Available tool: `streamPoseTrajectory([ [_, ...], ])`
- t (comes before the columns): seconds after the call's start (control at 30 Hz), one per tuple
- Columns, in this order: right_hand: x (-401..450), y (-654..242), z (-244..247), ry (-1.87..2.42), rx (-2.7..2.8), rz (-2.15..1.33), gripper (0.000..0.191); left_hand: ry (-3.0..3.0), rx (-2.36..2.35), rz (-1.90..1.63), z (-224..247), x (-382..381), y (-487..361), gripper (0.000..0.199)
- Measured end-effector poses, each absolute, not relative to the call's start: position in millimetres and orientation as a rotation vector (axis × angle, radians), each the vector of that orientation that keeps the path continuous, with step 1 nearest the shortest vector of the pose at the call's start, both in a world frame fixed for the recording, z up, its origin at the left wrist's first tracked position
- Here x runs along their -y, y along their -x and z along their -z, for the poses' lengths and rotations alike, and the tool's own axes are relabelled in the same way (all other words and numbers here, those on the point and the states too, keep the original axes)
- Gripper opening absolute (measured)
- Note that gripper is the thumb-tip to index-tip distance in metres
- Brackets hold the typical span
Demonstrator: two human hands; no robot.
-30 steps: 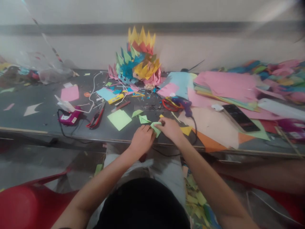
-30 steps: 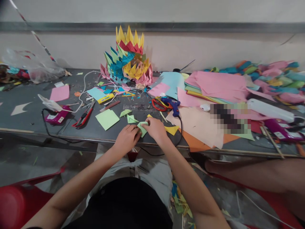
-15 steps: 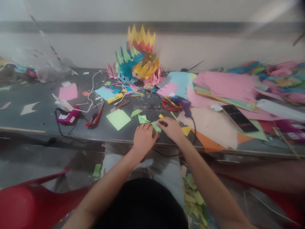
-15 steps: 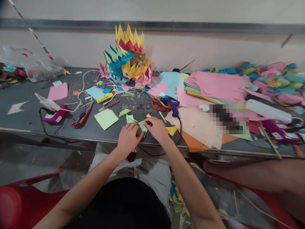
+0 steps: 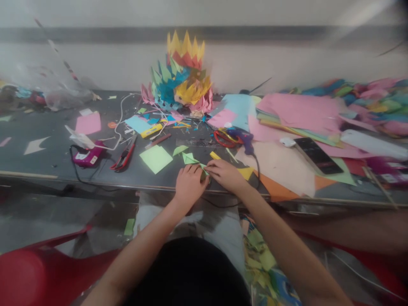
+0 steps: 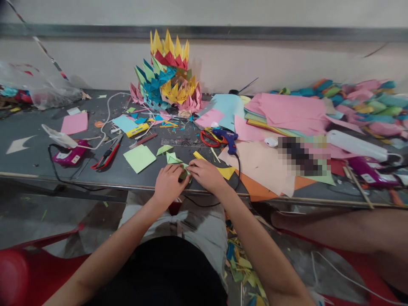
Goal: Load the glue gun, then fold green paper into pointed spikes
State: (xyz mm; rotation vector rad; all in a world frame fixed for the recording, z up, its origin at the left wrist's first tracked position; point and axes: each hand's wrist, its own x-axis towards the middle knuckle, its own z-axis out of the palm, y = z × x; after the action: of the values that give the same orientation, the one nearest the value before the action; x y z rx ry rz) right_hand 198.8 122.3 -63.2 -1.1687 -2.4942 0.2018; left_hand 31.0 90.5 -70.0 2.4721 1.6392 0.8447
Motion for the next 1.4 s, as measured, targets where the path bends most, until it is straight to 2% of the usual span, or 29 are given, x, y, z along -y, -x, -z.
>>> streamPoseTrajectory([
  [0.47,-132,-209,63,1.073,2.477,-0.447,0.025,-2.559,-1.587,-0.687,62,-92,-28,0.028],
  [0.83,-129,-199,68,0.999,2.397,-0.313,0.022,-2.523,-1.663,-0.663,61,-90,-28,0.033],
  [1.1,-130,-212,60,1.112,2.291,-0.467,0.019,-2.541,-1.615,-0.604,55,-90,-27,0.027],
  [1.23,-128,-217,59,1.199,2.222,-0.416,0.016,-2.547,-1.594,-0.499,44,-99,-26,0.029],
  [1.4,-122,-214,59,1.299,2.197,-0.383,0.010,-2.522,-1.418,-0.385,33,-127,-22,0.022],
])
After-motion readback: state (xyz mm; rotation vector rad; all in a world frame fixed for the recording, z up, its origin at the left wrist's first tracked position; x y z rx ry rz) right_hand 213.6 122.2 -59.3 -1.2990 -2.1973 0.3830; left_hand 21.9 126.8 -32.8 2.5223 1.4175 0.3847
